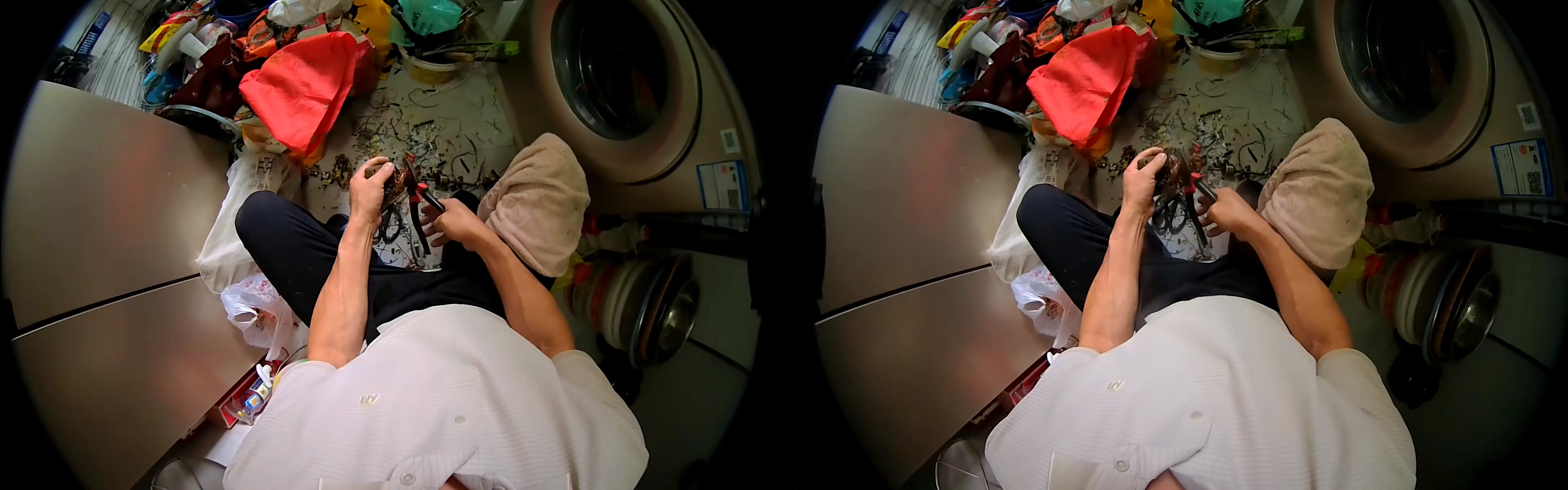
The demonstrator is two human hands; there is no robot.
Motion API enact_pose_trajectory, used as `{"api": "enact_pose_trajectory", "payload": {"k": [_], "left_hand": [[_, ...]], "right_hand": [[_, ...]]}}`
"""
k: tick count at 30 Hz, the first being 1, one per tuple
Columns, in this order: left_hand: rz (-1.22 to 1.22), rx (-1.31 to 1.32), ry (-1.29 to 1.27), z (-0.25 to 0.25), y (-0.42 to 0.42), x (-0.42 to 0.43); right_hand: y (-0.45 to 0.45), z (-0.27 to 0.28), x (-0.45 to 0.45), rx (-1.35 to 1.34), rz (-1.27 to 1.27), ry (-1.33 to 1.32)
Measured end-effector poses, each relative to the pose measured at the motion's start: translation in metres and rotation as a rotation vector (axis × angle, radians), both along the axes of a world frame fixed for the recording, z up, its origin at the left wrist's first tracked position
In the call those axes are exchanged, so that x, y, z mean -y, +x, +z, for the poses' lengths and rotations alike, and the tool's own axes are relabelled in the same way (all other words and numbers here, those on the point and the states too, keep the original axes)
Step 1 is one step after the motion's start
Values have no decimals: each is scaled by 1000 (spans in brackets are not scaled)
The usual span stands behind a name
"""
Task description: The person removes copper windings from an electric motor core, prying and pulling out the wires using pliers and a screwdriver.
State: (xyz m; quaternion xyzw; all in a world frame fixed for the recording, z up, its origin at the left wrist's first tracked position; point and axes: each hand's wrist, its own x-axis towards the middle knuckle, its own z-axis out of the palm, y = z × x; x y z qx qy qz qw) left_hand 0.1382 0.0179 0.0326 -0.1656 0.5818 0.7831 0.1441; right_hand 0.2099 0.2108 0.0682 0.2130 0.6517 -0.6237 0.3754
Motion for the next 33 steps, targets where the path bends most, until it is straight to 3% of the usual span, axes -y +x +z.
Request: {"api": "enact_pose_trajectory", "payload": {"k": [6,8,11,15,22,28,30,32,33], "left_hand": [[135,136,197,2,-1,7],[105,145,149,7,1,11],[-156,177,230,16,8,12],[-229,61,328,23,13,6],[-217,42,279,39,16,8],[2,58,255,44,17,0],[65,92,190,36,14,0],[-15,-14,-433,11,6,10],[61,-40,-483,3,5,13]], "right_hand": [[2,22,-3,3,-9,-278],[4,23,-5,7,-35,-356],[2,22,-10,10,-69,-511],[7,26,-11,13,-31,-718],[16,37,-9,52,-57,-708],[29,44,-19,82,10,-664],[33,51,-25,24,18,-655],[39,66,-37,-20,31,-646],[42,76,-46,-106,29,-688]]}}
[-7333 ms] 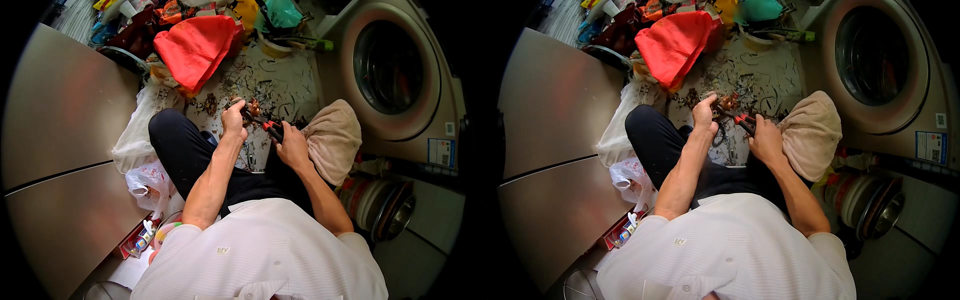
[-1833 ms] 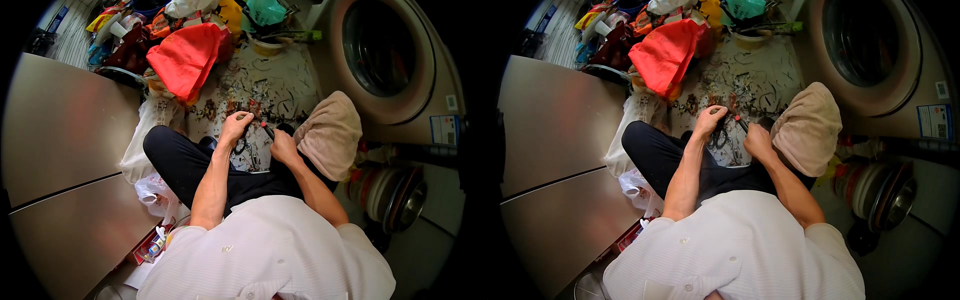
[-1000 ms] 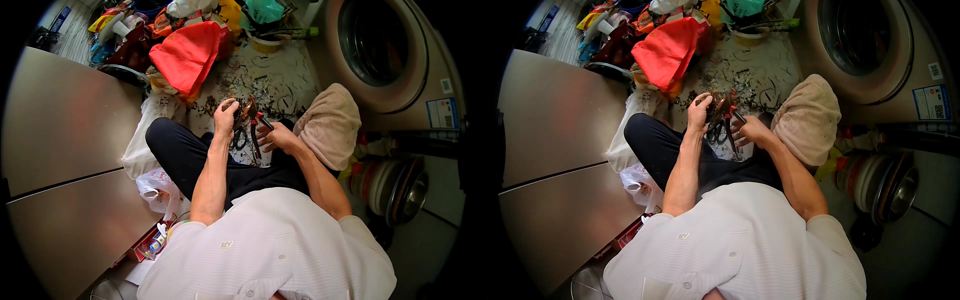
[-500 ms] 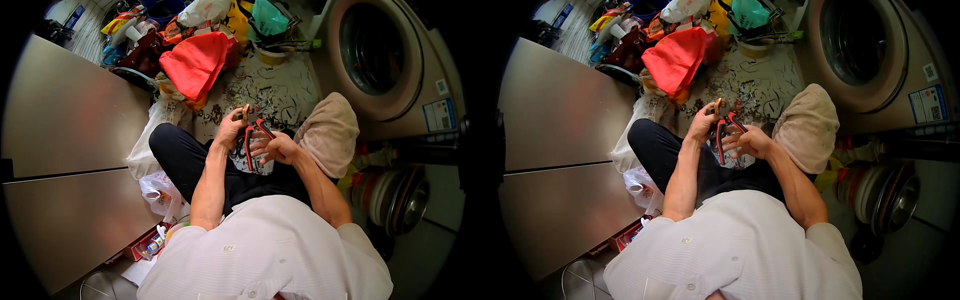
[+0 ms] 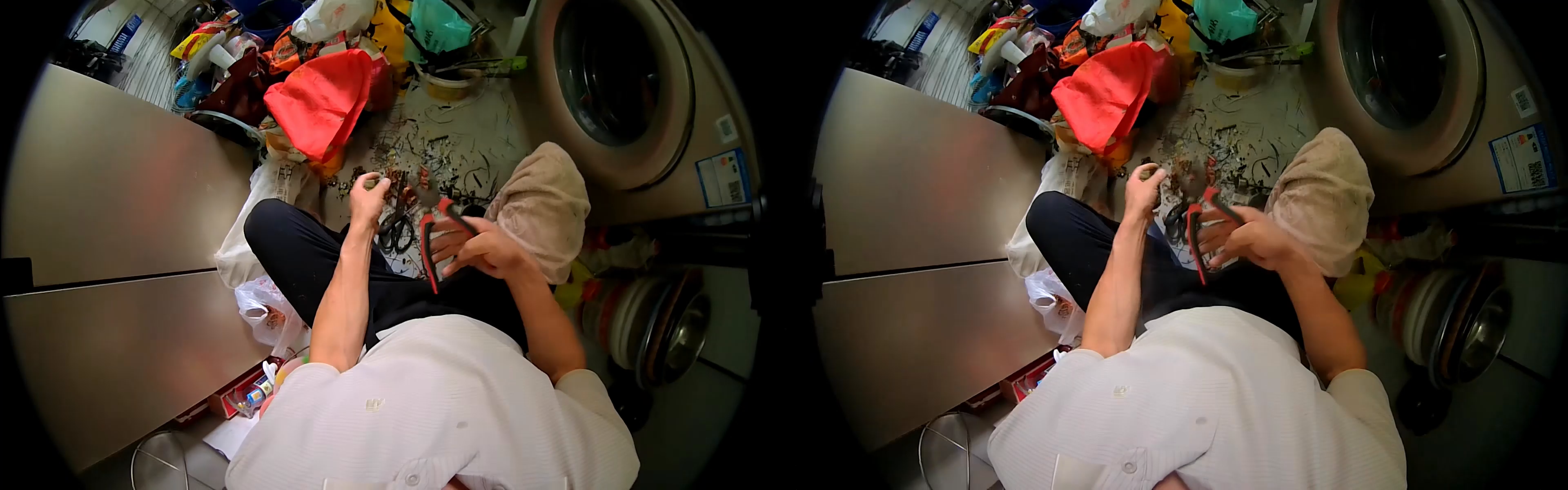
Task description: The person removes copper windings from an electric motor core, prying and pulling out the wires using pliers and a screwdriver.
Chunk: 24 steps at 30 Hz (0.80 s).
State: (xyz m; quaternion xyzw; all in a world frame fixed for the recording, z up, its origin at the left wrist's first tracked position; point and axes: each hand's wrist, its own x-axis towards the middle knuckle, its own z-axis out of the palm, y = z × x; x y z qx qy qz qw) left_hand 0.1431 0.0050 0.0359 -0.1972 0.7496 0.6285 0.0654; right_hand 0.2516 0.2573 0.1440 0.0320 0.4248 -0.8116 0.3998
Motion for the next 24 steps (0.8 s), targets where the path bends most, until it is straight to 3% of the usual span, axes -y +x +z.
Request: {"api": "enact_pose_trajectory", "payload": {"k": [1,4,7,8,9,11,14,18,21,23,24], "left_hand": [[46,-7,-32,-9,-4,5],[240,94,534,-13,-13,18],[167,172,573,6,-9,20],[37,225,686,-10,-17,33],[124,123,759,18,-8,17],[51,86,751,32,-5,14],[38,39,636,31,-11,20],[-20,130,791,51,-16,23],[-29,126,775,69,-19,22],[-2,153,776,81,-22,24],[-20,145,765,86,-21,24]], "right_hand": [[2,8,-11,-85,-31,-43],[15,21,-42,-193,-185,-245],[32,44,-73,-288,-366,-243],[40,45,-83,-360,-420,-271],[50,45,-95,-430,-476,-296],[63,39,-122,-463,-480,-307],[107,16,-161,-461,-589,-110],[151,-22,-182,-250,-665,187],[168,-110,-199,1,-502,688],[174,-152,-186,6,-366,1011],[177,-180,-179,6,-373,1001]]}}
